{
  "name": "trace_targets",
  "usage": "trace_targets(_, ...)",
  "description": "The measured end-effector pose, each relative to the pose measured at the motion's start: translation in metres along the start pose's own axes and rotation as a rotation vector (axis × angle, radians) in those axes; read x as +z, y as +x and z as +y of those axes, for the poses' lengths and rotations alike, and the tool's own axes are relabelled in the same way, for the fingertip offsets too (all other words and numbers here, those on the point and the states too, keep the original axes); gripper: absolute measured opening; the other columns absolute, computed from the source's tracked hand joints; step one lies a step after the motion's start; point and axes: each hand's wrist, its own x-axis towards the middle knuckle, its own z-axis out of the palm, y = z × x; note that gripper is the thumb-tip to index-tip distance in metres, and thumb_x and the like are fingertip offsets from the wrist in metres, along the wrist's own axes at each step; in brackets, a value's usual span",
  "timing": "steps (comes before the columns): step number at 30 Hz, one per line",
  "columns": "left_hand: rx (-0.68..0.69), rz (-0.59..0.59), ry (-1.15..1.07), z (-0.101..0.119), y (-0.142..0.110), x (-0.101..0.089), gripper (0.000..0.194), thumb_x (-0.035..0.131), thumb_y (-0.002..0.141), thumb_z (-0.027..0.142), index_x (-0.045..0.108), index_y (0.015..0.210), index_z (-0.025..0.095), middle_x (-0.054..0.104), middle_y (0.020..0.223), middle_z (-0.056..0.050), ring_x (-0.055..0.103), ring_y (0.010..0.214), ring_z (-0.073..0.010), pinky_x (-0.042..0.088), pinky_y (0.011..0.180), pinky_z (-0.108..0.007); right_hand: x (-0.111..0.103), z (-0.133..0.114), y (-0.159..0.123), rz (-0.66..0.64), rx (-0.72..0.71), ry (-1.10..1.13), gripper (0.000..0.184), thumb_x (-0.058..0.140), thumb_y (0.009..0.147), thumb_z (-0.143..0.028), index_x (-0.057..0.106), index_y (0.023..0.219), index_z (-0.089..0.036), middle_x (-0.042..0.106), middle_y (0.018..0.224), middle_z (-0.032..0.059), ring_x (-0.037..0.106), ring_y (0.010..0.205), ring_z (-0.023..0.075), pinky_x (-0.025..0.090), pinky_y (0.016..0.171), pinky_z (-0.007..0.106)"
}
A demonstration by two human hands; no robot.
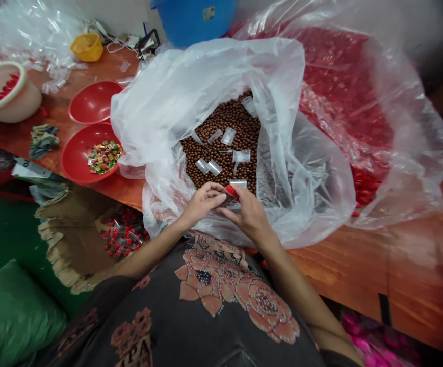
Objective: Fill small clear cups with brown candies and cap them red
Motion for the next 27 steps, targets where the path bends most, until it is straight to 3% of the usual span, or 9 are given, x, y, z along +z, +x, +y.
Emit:
trace_targets(4, -0.064, 0.037, -0.086, -0.007, 0.004, 0.012, 0.051, 0.049, 0.089, 0.063, 0.058, 0.109, 0.018, 0.063, 0.082, -0.002, 0.059, 0.065, -0.0112, 0.050, 0.061, -0.024, 0.007, -0.003, -0.002, -0.032, -0.023, -0.017, 0.071, 0.069, 0.081, -0.039, 0.042, 0.143, -0.020, 0.062, 0.124, 0.0154, 0.062, 0.112, 0.0284, 0.054, 0.095, 0.047)
trace_targets(7, -0.071, 0.029, -0.079, -0.010, 0.004, 0.022, 0.047, 0.050, 0.089, 0.059, 0.055, 0.112, 0.019, 0.059, 0.072, 0.001, 0.053, 0.053, -0.0098, 0.043, 0.049, -0.022, 0.009, -0.007, -0.001, -0.055, 0.027, 0.014, 0.065, 0.069, 0.079, -0.040, 0.049, 0.137, -0.019, 0.065, 0.120, 0.0151, 0.063, 0.110, 0.0289, 0.054, 0.094, 0.048)
trace_targets(11, -0.051, 0.084, -0.106, -0.009, 0.001, 0.028, 0.041, 0.048, 0.090, 0.053, 0.054, 0.112, 0.019, 0.055, 0.065, 0.002, 0.051, 0.050, -0.0101, 0.040, 0.046, -0.021, 0.002, -0.010, -0.001, -0.099, 0.085, 0.154, 0.061, 0.069, 0.079, -0.041, 0.051, 0.134, -0.021, 0.063, 0.124, 0.0136, 0.062, 0.113, 0.0274, 0.052, 0.098, 0.047)
trace_targets(14, -0.074, 0.075, -0.172, -0.003, -0.002, 0.027, 0.045, 0.041, 0.093, 0.052, 0.050, 0.122, 0.019, 0.055, 0.061, 0.003, 0.050, 0.048, -0.0106, 0.042, 0.046, -0.021, -0.006, -0.007, -0.006, -0.069, 0.298, 0.368, 0.068, 0.075, 0.073, -0.043, 0.051, 0.133, -0.023, 0.064, 0.119, 0.0117, 0.064, 0.106, 0.0240, 0.054, 0.091, 0.042)
trace_targets(17, -0.101, 0.037, -0.188, 0.001, -0.004, 0.024, 0.051, 0.038, 0.094, 0.055, 0.045, 0.131, 0.019, 0.056, 0.060, 0.003, 0.049, 0.046, -0.0105, 0.042, 0.045, -0.021, -0.009, -0.006, -0.010, 0.051, 0.614, 0.638, 0.041, 0.068, 0.080, -0.046, 0.061, 0.112, -0.022, 0.068, 0.093, 0.0042, 0.065, 0.076, 0.0150, 0.056, 0.069, 0.032)
trace_targets(19, -0.136, 0.016, -0.168, 0.002, -0.005, 0.025, 0.057, 0.035, 0.094, 0.060, 0.044, 0.134, 0.019, 0.057, 0.060, 0.003, 0.048, 0.045, -0.0104, 0.041, 0.042, -0.020, -0.009, -0.008, -0.009, 0.150, 0.719, 0.742, 0.031, 0.064, 0.084, -0.044, 0.064, 0.105, -0.021, 0.067, 0.084, 0.0015, 0.062, 0.069, 0.0124, 0.055, 0.064, 0.029)
trace_targets(22, -0.199, -0.011, -0.134, 0.000, -0.004, 0.028, 0.069, 0.026, 0.093, 0.070, 0.045, 0.135, 0.019, 0.059, 0.062, 0.000, 0.048, 0.043, -0.0110, 0.040, 0.041, -0.022, -0.008, -0.014, -0.006, 0.253, 0.660, 0.679, 0.034, 0.065, 0.084, -0.041, 0.063, 0.115, -0.026, 0.070, 0.095, 0.0022, 0.066, 0.084, 0.0152, 0.056, 0.080, 0.036)
trace_targets(25, -0.214, -0.005, -0.127, -0.001, -0.001, 0.031, 0.076, 0.019, 0.091, 0.075, 0.050, 0.133, 0.020, 0.059, 0.061, -0.001, 0.051, 0.046, -0.0125, 0.040, 0.042, -0.023, -0.008, -0.018, -0.005, 0.096, 0.410, 0.434, 0.044, 0.069, 0.082, -0.044, 0.061, 0.124, -0.032, 0.067, 0.115, 0.0044, 0.063, 0.104, 0.0222, 0.052, 0.096, 0.047)
trace_targets(27, -0.214, -0.006, -0.134, -0.001, 0.001, 0.032, 0.074, 0.021, 0.090, 0.075, 0.055, 0.127, 0.020, 0.058, 0.060, -0.001, 0.051, 0.048, -0.0124, 0.039, 0.044, -0.023, -0.009, -0.018, -0.007, -0.018, 0.246, 0.265, 0.064, 0.073, 0.078, -0.044, 0.050, 0.137, -0.032, 0.061, 0.127, 0.0076, 0.058, 0.114, 0.0272, 0.049, 0.100, 0.051)
